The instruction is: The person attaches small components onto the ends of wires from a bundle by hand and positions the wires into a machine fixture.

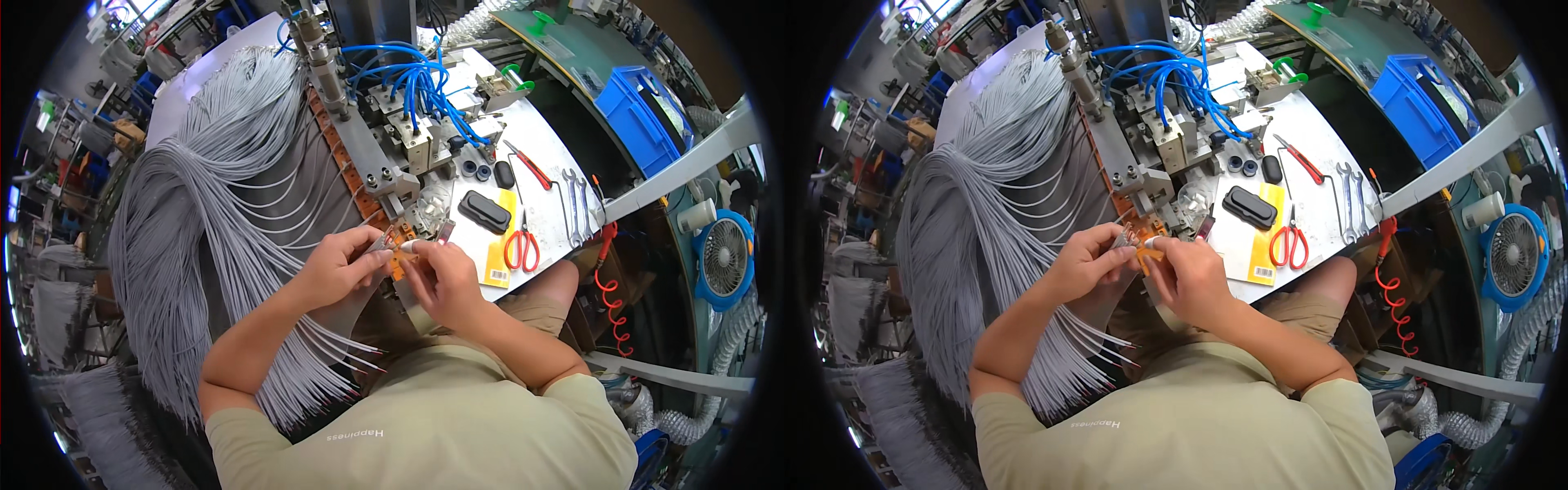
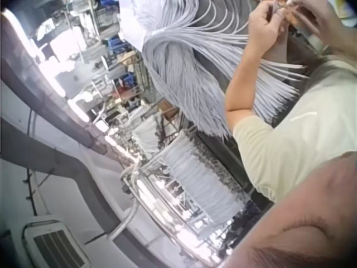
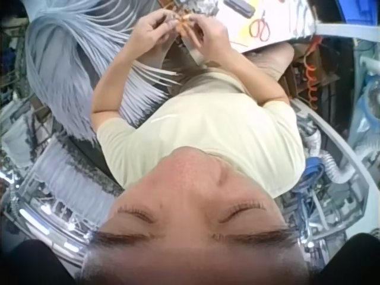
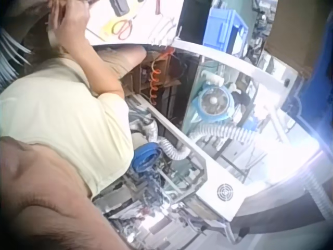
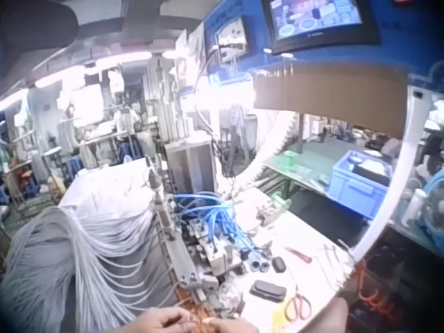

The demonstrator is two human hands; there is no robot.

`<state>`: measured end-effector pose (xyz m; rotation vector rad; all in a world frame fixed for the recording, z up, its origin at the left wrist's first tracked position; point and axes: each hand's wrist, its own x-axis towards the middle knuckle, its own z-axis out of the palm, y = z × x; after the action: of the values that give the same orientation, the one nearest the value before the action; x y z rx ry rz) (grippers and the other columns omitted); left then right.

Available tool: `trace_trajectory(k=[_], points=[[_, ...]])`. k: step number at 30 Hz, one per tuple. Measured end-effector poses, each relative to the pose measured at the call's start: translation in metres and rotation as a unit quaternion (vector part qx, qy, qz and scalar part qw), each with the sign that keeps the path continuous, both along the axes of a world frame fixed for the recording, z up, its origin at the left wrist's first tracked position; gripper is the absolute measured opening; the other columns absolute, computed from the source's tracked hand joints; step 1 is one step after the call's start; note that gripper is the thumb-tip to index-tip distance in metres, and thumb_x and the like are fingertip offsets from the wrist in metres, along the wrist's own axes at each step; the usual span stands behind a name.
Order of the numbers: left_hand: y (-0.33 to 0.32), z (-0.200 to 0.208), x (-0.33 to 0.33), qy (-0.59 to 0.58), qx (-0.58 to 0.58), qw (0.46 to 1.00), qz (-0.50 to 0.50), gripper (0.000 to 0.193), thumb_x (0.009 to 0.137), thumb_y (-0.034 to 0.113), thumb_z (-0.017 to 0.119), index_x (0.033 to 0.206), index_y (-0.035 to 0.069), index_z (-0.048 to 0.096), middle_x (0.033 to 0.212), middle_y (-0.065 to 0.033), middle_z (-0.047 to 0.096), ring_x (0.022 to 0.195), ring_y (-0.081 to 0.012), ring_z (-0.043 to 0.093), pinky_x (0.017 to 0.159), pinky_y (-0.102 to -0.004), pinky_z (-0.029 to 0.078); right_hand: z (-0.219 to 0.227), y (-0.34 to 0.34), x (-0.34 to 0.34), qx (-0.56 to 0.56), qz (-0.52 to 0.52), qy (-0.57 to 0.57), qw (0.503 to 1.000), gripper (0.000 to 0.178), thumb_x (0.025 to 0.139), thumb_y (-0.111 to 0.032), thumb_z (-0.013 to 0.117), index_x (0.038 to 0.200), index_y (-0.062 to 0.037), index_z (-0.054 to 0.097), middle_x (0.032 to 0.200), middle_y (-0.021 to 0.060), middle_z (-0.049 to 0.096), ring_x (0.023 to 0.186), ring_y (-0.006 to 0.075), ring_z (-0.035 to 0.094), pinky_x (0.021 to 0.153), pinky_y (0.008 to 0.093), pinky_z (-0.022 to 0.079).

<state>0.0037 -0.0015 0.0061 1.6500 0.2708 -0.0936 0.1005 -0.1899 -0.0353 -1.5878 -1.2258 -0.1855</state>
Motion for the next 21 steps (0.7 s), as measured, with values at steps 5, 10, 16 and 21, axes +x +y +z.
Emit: trace_trajectory(k=[5,10,16,21], points=[[-0.0049,-0.0057,-0.0003,-0.057,0.119,0.991,-0.007,0.012,0.093,0.007,0.066,0.102,-0.001,0.066,0.082,-0.0036,0.071,0.067,-0.0062,0.062,0.062,-0.023,0.051,0.0008,0.0037,0.0023,-0.052,-0.028,0.0,0.998,0.018,0.084,0.0,0.07,0.101,-0.0037,0.064,0.065,0.0072,0.061,0.056,0.0198,0.053,0.06,0.0325,0.041],[-0.0052,-0.0063,-0.0034,-0.105,0.229,0.968,-0.001,0.018,0.088,0.005,0.071,0.103,-0.003,0.066,0.081,-0.0063,0.072,0.073,-0.0083,0.066,0.068,-0.0243,0.053,0.0029,0.0007,-0.0027,-0.089,-0.004,0.089,0.992,0.018,0.084,0.001,0.071,0.101,-0.0028,0.066,0.064,0.0071,0.062,0.058,0.0198,0.054,0.063,0.0332,0.042],[-0.0024,-0.0104,-0.0056,-0.105,0.207,0.973,0.02,0.018,0.085,0.004,0.075,0.1,-0.003,0.069,0.081,-0.0066,0.072,0.072,-0.0076,0.066,0.067,-0.0237,0.052,0.0053,0.0051,-0.0048,-0.065,0.0,0.075,0.995,0.016,0.086,-0.001,0.07,0.102,-0.0012,0.065,0.061,0.0055,0.061,0.052,0.015,0.054,0.056,0.0296,0.041],[-0.0049,-0.0052,-0.0059,-0.102,0.233,0.967,0.025,0.016,0.084,0.005,0.076,0.097,-0.002,0.071,0.079,-0.0047,0.072,0.068,-0.0059,0.063,0.063,-0.0224,0.05,0.0041,0.0055,-0.0051,-0.08,0.007,0.122,0.989,0.014,0.089,-0.003,0.07,0.102,0.0006,0.065,0.058,0.0039,0.06,0.048,0.0101,0.055,0.049,0.0255,0.04]])
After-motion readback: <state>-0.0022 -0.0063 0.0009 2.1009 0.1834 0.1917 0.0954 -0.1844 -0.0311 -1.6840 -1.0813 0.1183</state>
